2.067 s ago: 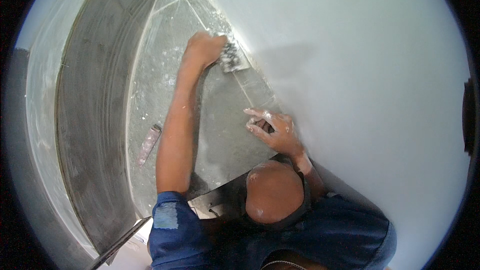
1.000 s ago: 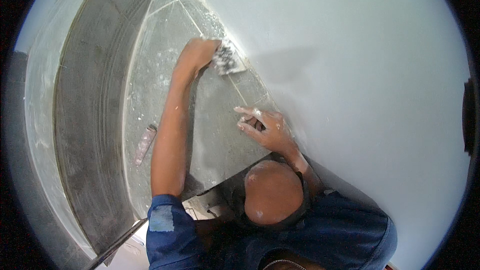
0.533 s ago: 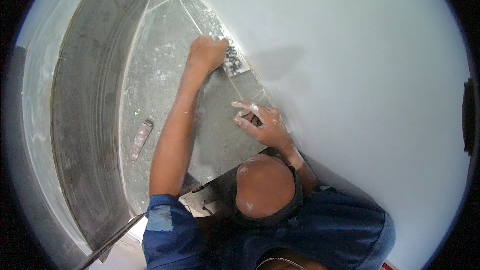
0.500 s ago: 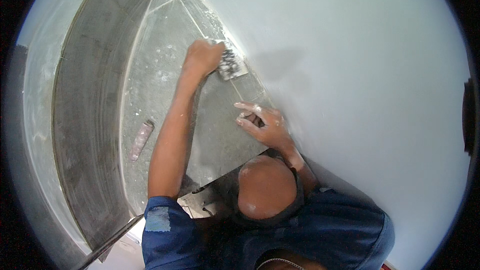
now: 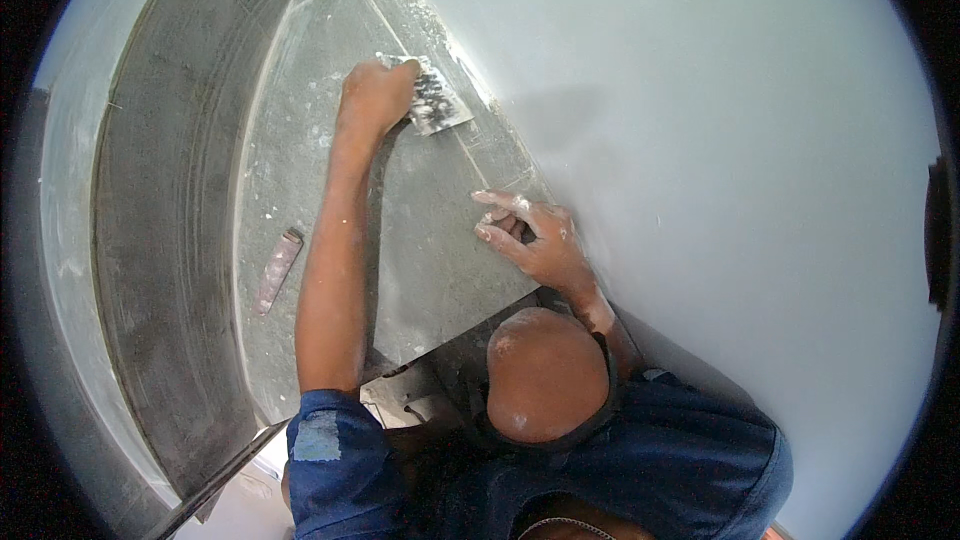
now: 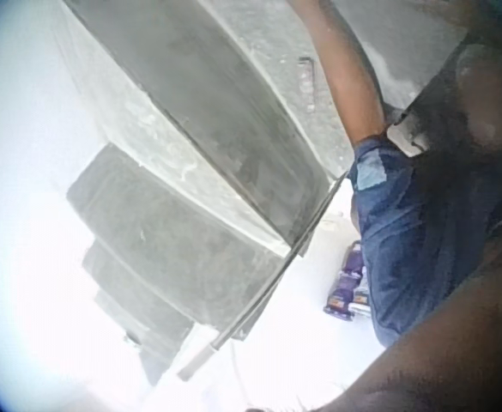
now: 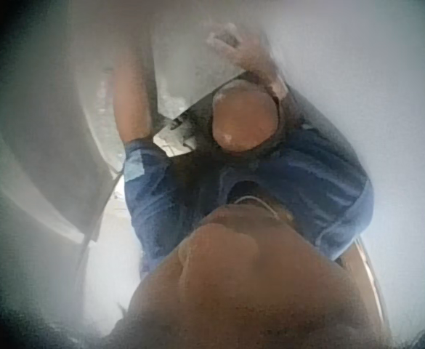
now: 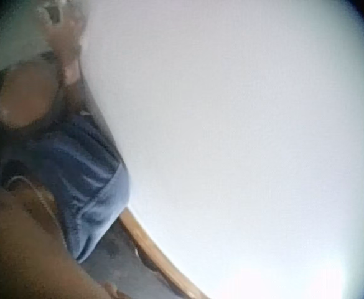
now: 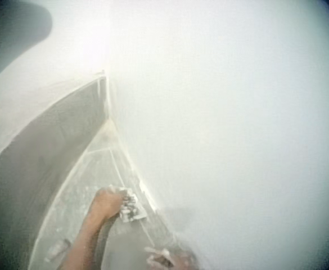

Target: The person applies grout to the joints of marble stair treads using a small trowel. They work on a single curved stair, spreading the material into the gaps and smoothing the surface.

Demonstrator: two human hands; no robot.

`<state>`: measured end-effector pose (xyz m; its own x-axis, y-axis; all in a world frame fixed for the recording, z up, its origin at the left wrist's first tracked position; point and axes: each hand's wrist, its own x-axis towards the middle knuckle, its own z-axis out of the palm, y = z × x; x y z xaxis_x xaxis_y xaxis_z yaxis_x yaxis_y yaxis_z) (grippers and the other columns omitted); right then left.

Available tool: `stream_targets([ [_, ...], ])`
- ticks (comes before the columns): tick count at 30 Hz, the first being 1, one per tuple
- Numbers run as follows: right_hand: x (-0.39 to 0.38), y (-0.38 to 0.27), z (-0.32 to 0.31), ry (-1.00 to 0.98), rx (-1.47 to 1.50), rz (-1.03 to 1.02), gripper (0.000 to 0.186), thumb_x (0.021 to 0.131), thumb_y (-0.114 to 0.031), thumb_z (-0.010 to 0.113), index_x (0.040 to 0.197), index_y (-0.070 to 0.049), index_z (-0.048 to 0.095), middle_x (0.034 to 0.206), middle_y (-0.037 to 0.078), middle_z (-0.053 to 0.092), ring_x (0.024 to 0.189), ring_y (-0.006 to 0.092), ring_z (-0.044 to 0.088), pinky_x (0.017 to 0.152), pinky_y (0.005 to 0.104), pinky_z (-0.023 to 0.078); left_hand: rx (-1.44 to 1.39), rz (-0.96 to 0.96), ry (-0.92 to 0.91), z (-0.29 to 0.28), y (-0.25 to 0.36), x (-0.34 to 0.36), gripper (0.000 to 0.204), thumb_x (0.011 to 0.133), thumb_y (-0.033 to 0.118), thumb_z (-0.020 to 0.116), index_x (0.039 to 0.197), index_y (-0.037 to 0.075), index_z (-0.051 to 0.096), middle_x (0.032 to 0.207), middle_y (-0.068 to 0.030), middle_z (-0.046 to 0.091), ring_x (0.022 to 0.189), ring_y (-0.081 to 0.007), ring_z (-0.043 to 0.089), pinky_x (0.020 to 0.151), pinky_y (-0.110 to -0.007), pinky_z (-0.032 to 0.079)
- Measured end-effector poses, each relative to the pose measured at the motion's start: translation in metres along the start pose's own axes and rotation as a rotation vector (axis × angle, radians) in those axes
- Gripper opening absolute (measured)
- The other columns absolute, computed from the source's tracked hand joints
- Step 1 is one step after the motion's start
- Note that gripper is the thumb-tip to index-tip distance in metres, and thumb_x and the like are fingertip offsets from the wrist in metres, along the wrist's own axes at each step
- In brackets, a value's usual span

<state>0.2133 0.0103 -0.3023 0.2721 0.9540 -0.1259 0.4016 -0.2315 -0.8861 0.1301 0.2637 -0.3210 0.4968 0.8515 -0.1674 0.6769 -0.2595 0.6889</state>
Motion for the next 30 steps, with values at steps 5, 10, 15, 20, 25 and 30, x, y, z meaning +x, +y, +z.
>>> stream_targets([
  [5,0.003,0.002,-0.001,-0.005,-0.036,-0.104,0.039,0.085,-0.025,0.066,0.123,-0.015,0.059,0.094,0.011,0.068,0.071,0.0165,0.062,0.068,0.0309,0.051,0.050,-0.106,0.105,0.007,0.035,-0.010,0.053,0.078,0.040,0.059,0.092,-0.010,0.065,0.093,-0.0322,0.062,0.092,-0.0424,0.063,0.082,-0.044,0.047],
  [10,-0.002,0.004,-0.004,0.007,0.037,-0.020,0.039,0.085,-0.025,0.066,0.123,-0.016,0.059,0.097,0.011,0.068,0.073,0.0185,0.064,0.069,0.0316,0.051,0.050,-0.058,0.017,-0.011,0.034,-0.008,0.047,0.076,0.032,0.054,0.088,-0.012,0.064,0.097,-0.0345,0.060,0.096,-0.0454,0.060,0.088,-0.044,0.046],
  [15,0.004,0.005,0.002,-0.018,-0.006,-0.121,0.040,0.084,-0.024,0.067,0.122,-0.015,0.059,0.096,0.010,0.068,0.075,0.0169,0.065,0.069,0.0305,0.051,0.145,-0.028,0.112,-0.003,0.052,-0.005,0.042,0.075,0.027,0.051,0.088,-0.010,0.066,0.098,-0.0334,0.061,0.095,-0.0444,0.060,0.088,-0.043,0.046],
  [20,0.000,0.007,-0.001,0.025,0.000,-0.068,0.038,0.084,-0.023,0.067,0.121,-0.015,0.060,0.099,0.011,0.068,0.076,0.0192,0.065,0.069,0.0300,0.052,0.205,0.067,0.050,-0.004,0.042,0.003,0.040,0.075,0.025,0.051,0.087,-0.010,0.066,0.097,-0.0325,0.062,0.095,-0.0436,0.061,0.088,-0.044,0.047],
  [25,0.003,-0.001,0.000,0.024,-0.032,-0.134,0.038,0.084,-0.022,0.068,0.120,-0.015,0.061,0.096,0.012,0.068,0.072,0.0197,0.065,0.066,0.0307,0.052,0.209,-0.001,0.041,0.002,0.057,0.003,0.048,0.082,0.035,0.050,0.097,-0.009,0.063,0.104,-0.0306,0.060,0.099,-0.0439,0.059,0.091,-0.047,0.044],
  [30,0.000,-0.004,-0.001,0.024,-0.008,-0.041,0.039,0.084,-0.024,0.067,0.121,-0.015,0.060,0.096,0.011,0.068,0.071,0.0187,0.065,0.068,0.0310,0.052,0.184,-0.001,-0.042,-0.009,0.042,0.011,0.042,0.077,0.026,0.053,0.090,-0.011,0.065,0.099,-0.0319,0.062,0.096,-0.0434,0.061,0.090,-0.043,0.046],
])
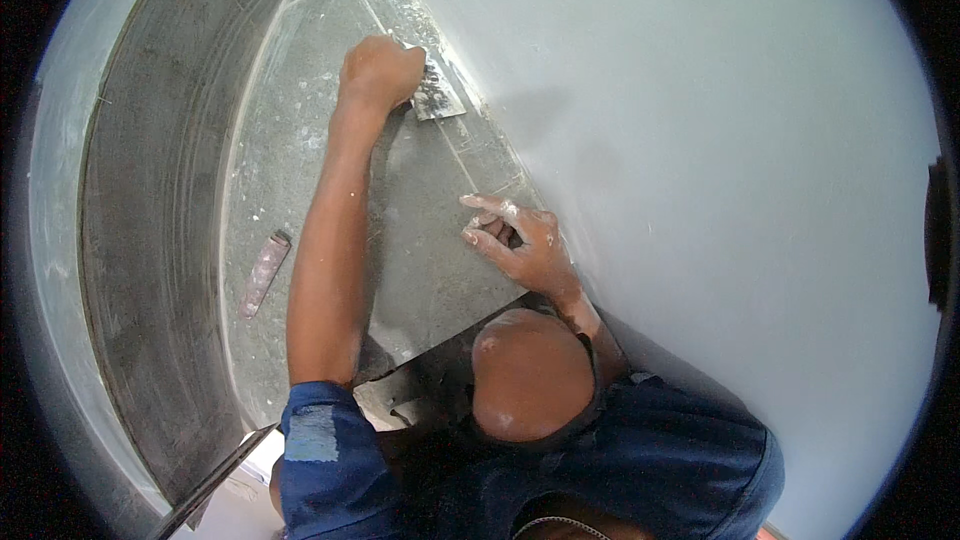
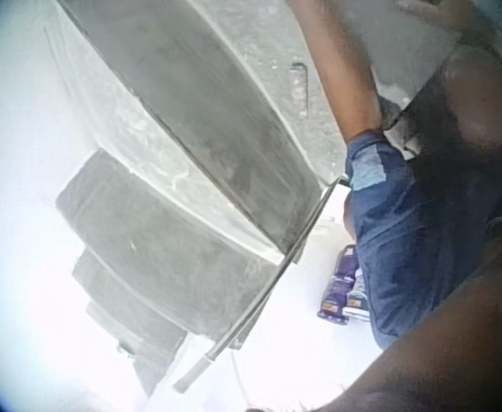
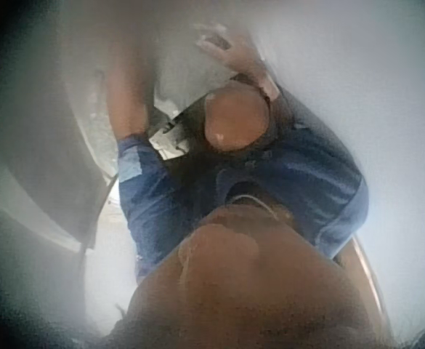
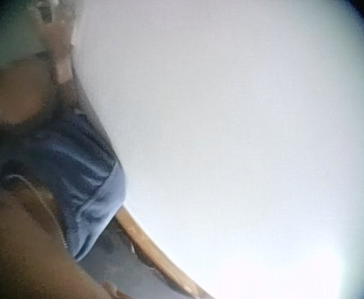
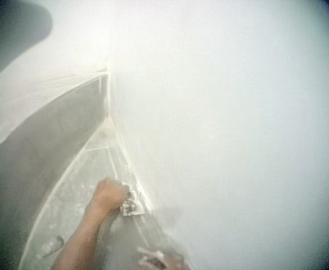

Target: The person applies grout to the joints of marble stair treads using a small trowel. They work on a single curved stair, spreading the material into the gaps and smoothing the surface.

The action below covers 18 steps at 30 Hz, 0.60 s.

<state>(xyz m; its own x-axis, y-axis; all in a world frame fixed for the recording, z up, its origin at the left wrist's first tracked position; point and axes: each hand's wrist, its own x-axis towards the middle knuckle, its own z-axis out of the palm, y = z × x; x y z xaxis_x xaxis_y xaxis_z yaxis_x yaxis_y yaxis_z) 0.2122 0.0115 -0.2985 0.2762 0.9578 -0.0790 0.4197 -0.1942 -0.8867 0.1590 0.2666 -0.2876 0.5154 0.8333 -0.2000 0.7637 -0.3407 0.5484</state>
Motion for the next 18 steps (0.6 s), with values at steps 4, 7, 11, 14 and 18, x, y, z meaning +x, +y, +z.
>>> stream_targets([
  [4,0.002,-0.002,-0.001,-0.005,-0.004,-0.003,0.038,0.084,-0.024,0.068,0.120,-0.015,0.060,0.094,0.010,0.069,0.071,0.0168,0.065,0.070,0.0308,0.052,-0.117,-0.111,-0.011,-0.003,0.015,-0.014,0.045,0.077,0.030,0.055,0.093,-0.011,0.064,0.103,-0.0323,0.061,0.100,-0.0425,0.060,0.091,-0.043,0.046],
  [7,0.001,0.003,0.002,0.027,-0.040,-0.005,0.039,0.082,-0.024,0.069,0.120,-0.014,0.061,0.092,0.009,0.069,0.069,0.0157,0.063,0.068,0.0303,0.051,-0.210,-0.136,-0.045,-0.001,-0.007,-0.017,0.050,0.077,0.036,0.059,0.094,-0.010,0.065,0.103,-0.0314,0.061,0.102,-0.0410,0.060,0.091,-0.042,0.046],
  [11,-0.003,0.011,0.004,0.055,-0.069,-0.013,0.041,0.081,-0.024,0.070,0.120,-0.015,0.061,0.091,0.010,0.068,0.066,0.0156,0.061,0.066,0.0298,0.050,-0.240,-0.005,-0.026,-0.028,-0.045,-0.021,0.049,0.080,0.039,0.063,0.094,-0.008,0.066,0.097,-0.0261,0.066,0.095,-0.0357,0.064,0.086,-0.041,0.047],
  [14,-0.003,0.010,0.004,0.085,-0.111,-0.058,0.041,0.081,-0.025,0.070,0.120,-0.016,0.061,0.089,0.009,0.068,0.065,0.0150,0.060,0.066,0.0300,0.050,-0.291,0.004,-0.071,-0.076,-0.035,-0.040,0.040,0.084,0.034,0.062,0.091,-0.005,0.068,0.085,-0.0167,0.069,0.082,-0.0243,0.067,0.075,-0.037,0.049],
  [18,0.004,0.020,0.007,0.029,0.000,-0.031,0.044,0.080,-0.024,0.071,0.121,-0.014,0.060,0.089,0.007,0.066,0.070,0.0140,0.058,0.067,0.0297,0.049,-0.642,-0.086,0.121,-0.105,-0.007,-0.092,0.031,0.088,0.030,0.061,0.088,-0.001,0.065,0.077,-0.0068,0.067,0.072,-0.0136,0.065,0.063,-0.026,0.050],
])
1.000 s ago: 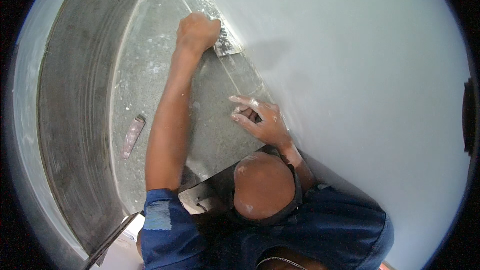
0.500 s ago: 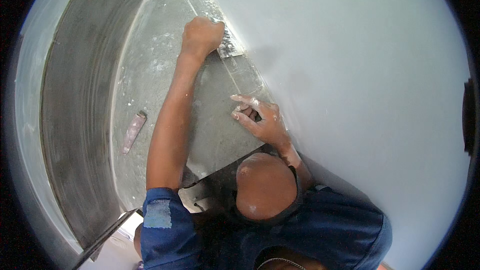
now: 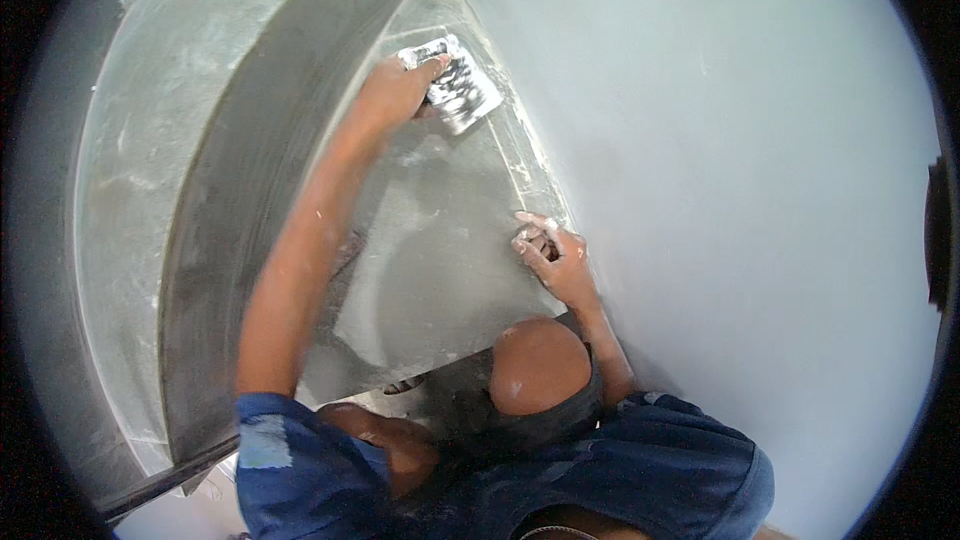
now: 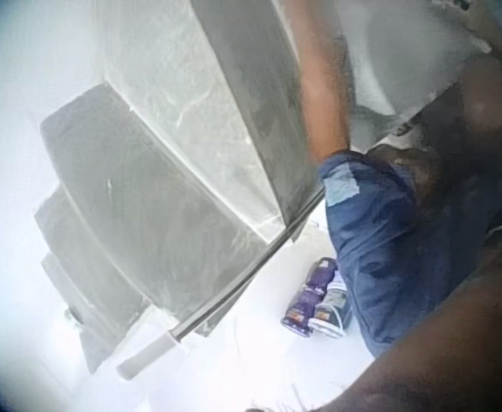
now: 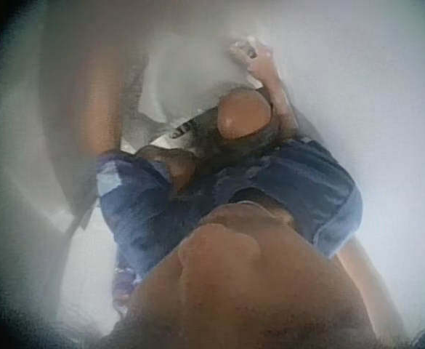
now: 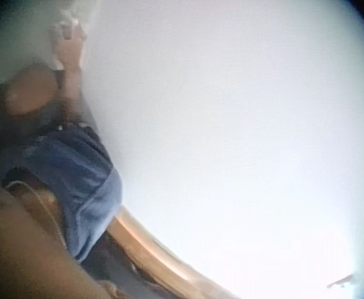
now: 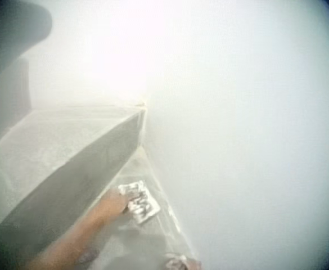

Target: The person applies grout to the joints of marble stair treads using a small trowel. They work on a single curved stair, spreading the material into the gaps and smoothing the surface.

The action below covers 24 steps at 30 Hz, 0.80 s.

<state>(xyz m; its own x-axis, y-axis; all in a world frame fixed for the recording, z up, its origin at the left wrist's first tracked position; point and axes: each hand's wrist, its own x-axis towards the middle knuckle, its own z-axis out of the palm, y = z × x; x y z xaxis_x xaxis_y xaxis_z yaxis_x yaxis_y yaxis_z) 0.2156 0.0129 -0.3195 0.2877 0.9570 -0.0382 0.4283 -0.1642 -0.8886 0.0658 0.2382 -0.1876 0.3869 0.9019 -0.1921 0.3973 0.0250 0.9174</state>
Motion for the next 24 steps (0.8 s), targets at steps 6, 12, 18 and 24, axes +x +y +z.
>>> stream_targets([
  [6,0.011,-0.061,0.000,0.257,-0.301,-0.438,0.063,0.075,-0.031,0.076,0.129,-0.011,0.051,0.122,0.013,0.054,0.112,0.0242,0.050,0.092,0.0372,0.044,-0.605,0.081,0.058,0.006,-0.028,-0.077,0.052,0.087,0.010,0.060,0.129,-0.011,0.036,0.106,-0.0150,0.060,0.087,-0.0165,0.064,0.071,-0.028,0.059],
  [12,0.024,-0.114,-0.012,-0.073,-0.629,-0.665,0.062,0.074,-0.026,0.074,0.128,-0.010,0.050,0.130,0.014,0.050,0.125,0.0306,0.042,0.104,0.0446,0.035,-0.683,-0.089,0.010,0.018,-0.056,-0.098,0.052,0.090,0.002,0.051,0.133,-0.013,0.026,0.113,-0.0207,0.053,0.090,-0.0238,0.063,0.073,-0.029,0.060],
  [18,0.051,-0.150,0.001,-0.253,-0.851,-0.591,0.040,0.076,0.000,0.057,0.116,-0.005,0.056,0.110,0.016,0.061,0.101,0.0340,0.059,0.086,0.0424,0.050,-0.440,-0.122,-0.122,0.014,-0.073,-0.095,0.036,0.099,0.019,0.036,0.123,-0.006,0.046,0.098,-0.0141,0.063,0.081,-0.0191,0.066,0.070,-0.027,0.056],
  [24,0.106,-0.194,0.014,-0.596,-1.146,-0.358,0.034,0.075,0.001,0.052,0.107,-0.001,0.061,0.095,0.021,0.064,0.092,0.0362,0.061,0.082,0.0438,0.050,-0.434,-0.083,-0.156,-0.003,-0.084,-0.094,0.050,0.099,0.036,0.037,0.122,-0.005,0.051,0.088,-0.0146,0.067,0.082,-0.0182,0.066,0.072,-0.027,0.051],
])
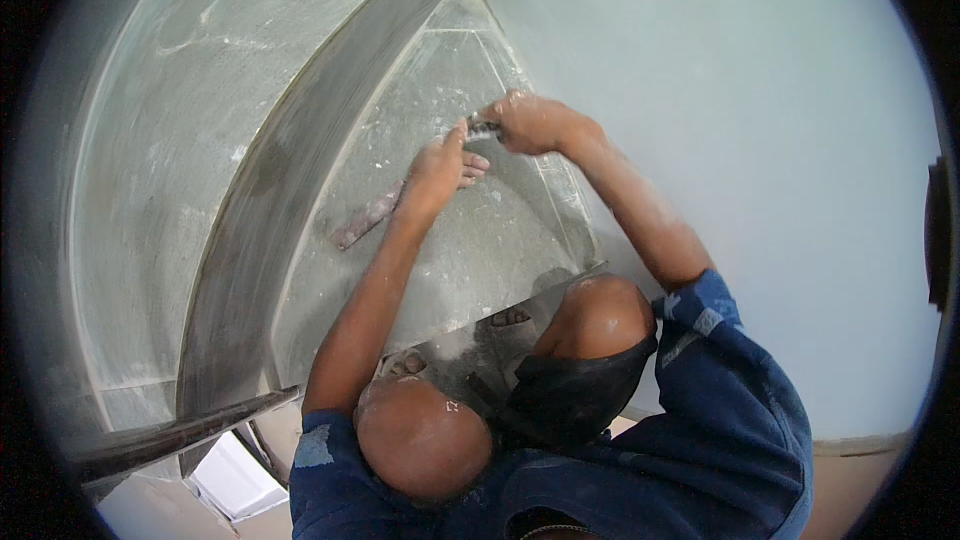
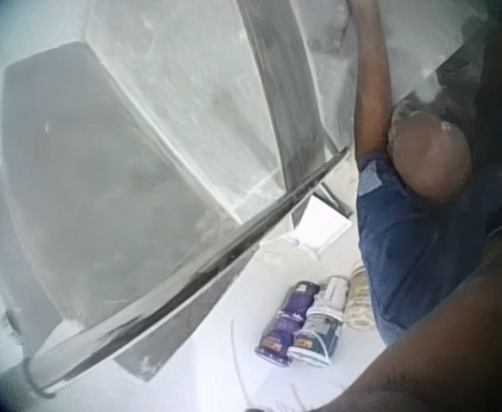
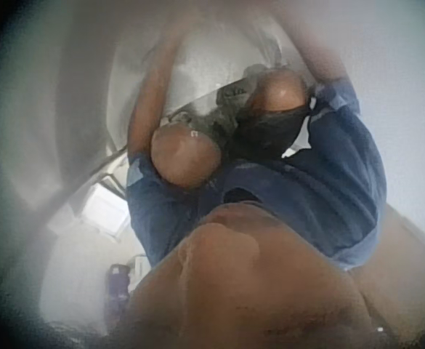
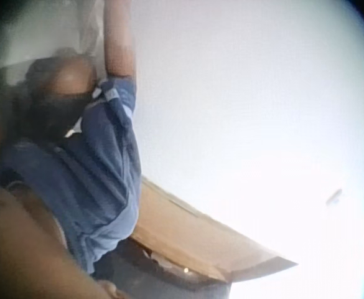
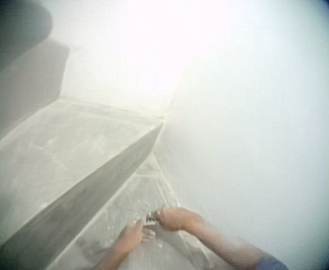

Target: The person applies grout to the joints of marble stair treads using a small trowel. They work on a single curved stair, spreading the material into the gaps and smoothing the surface.

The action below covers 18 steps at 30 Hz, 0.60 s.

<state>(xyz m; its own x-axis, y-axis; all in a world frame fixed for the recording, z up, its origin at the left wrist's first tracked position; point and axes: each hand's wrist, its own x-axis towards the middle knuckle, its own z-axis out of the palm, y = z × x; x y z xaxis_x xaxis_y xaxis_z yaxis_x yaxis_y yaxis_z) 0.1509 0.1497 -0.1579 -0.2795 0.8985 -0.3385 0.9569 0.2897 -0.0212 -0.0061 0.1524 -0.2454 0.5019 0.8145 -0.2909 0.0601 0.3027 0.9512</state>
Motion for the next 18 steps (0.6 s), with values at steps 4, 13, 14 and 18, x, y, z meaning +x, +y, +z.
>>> stream_targets([
  [4,0.053,0.093,0.011,0.408,-0.084,0.086,0.034,0.078,-0.006,0.048,0.109,-0.006,0.061,0.096,0.023,0.064,0.096,0.0394,0.060,0.086,0.0486,0.047,0.137,0.081,0.140,-0.012,-0.020,0.004,0.056,0.096,0.042,0.043,0.126,-0.005,0.049,0.084,-0.0119,0.068,0.082,-0.0201,0.066,0.076,-0.030,0.051],
  [13,0.134,0.176,0.053,0.496,0.085,0.320,0.030,0.078,-0.004,0.049,0.106,-0.004,0.060,0.097,0.022,0.064,0.099,0.0382,0.060,0.084,0.0481,0.049,0.441,0.459,0.149,0.001,-0.048,-0.022,0.047,0.092,0.031,0.054,0.124,-0.003,0.051,0.076,-0.0174,0.065,0.070,-0.0268,0.065,0.065,-0.039,0.048],
  [14,0.136,0.171,0.055,0.514,-0.014,0.252,0.031,0.078,-0.004,0.049,0.107,-0.005,0.060,0.098,0.021,0.065,0.099,0.0384,0.060,0.085,0.0477,0.050,0.438,0.490,0.157,-0.002,-0.050,-0.023,0.043,0.092,0.028,0.054,0.122,-0.003,0.052,0.074,-0.0166,0.065,0.066,-0.0251,0.064,0.063,-0.037,0.048],
  [18,0.131,0.143,0.063,0.471,-0.044,0.354,0.032,0.077,-0.005,0.051,0.107,-0.006,0.061,0.099,0.019,0.065,0.098,0.0389,0.060,0.088,0.0473,0.049,0.379,0.505,0.116,-0.014,-0.053,-0.027,0.039,0.093,0.024,0.053,0.121,-0.003,0.052,0.075,-0.0160,0.065,0.068,-0.0242,0.065,0.063,-0.035,0.048],
])
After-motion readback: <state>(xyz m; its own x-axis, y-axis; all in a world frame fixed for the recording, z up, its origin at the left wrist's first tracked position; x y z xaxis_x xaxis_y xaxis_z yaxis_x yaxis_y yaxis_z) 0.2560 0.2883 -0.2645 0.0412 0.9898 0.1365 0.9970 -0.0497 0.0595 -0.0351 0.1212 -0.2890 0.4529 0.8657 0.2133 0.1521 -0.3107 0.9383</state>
